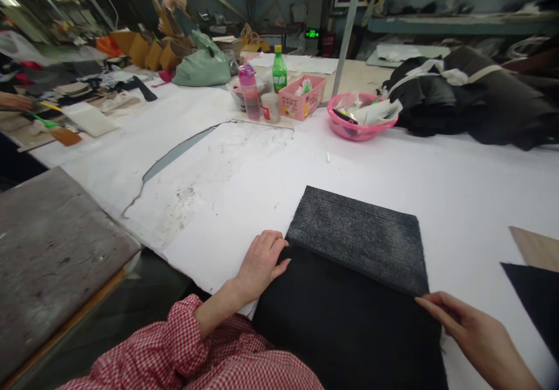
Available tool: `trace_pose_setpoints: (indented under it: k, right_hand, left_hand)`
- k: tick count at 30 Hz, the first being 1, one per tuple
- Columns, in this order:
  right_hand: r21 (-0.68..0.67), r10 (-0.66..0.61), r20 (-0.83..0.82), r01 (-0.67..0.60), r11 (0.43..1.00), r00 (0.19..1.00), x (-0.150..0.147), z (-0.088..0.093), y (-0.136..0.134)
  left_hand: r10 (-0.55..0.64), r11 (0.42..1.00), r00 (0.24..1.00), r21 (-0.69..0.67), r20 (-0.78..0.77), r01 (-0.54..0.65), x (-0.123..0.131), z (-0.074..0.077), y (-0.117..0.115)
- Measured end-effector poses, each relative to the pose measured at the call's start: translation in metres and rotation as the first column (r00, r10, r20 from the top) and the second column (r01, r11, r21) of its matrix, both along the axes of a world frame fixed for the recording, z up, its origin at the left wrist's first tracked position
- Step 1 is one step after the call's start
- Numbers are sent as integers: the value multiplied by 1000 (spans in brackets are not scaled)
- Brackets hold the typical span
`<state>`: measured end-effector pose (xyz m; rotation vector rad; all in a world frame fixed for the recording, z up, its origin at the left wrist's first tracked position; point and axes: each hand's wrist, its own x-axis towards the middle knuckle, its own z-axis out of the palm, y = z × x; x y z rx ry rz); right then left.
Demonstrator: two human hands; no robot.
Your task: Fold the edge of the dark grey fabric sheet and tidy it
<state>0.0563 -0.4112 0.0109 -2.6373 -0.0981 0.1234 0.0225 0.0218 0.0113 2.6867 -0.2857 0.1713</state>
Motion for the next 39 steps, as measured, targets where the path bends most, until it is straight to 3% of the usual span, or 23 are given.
trace_pose_setpoints:
  k: [3,9,14,18,22,30,39]
  right_hand:
    - [58,-52,-155,61,996,987,-7,2,1]
    - [142,-114,-234,150,978,965,-16,5,7]
    - [175,-132,-214,170,970,968,-19,9,8]
    - [179,-177,-185,211,961,967,-22,12,12]
    - [246,-203,-172,242,939,964,-25,11,16]
    - [244,-164,-186,207,947,969,-25,2,4]
    - [91,-182,-170,199,976,968,-23,-17,-7]
  left_hand:
    - [-65,998,998,13,16,64,4,8,-1]
    - [-289,957,957,1,-35,289,24,29,-26]
    - [-417,905,907,67,-65,421,41,28,-59]
    - [-412,905,909,90,-63,416,46,21,-71]
    - [-398,915,914,32,-83,402,48,16,-72]
    - [-435,899,891,-108,-129,423,49,15,-66]
    - [-415,910,900,-74,-137,408,47,14,-67]
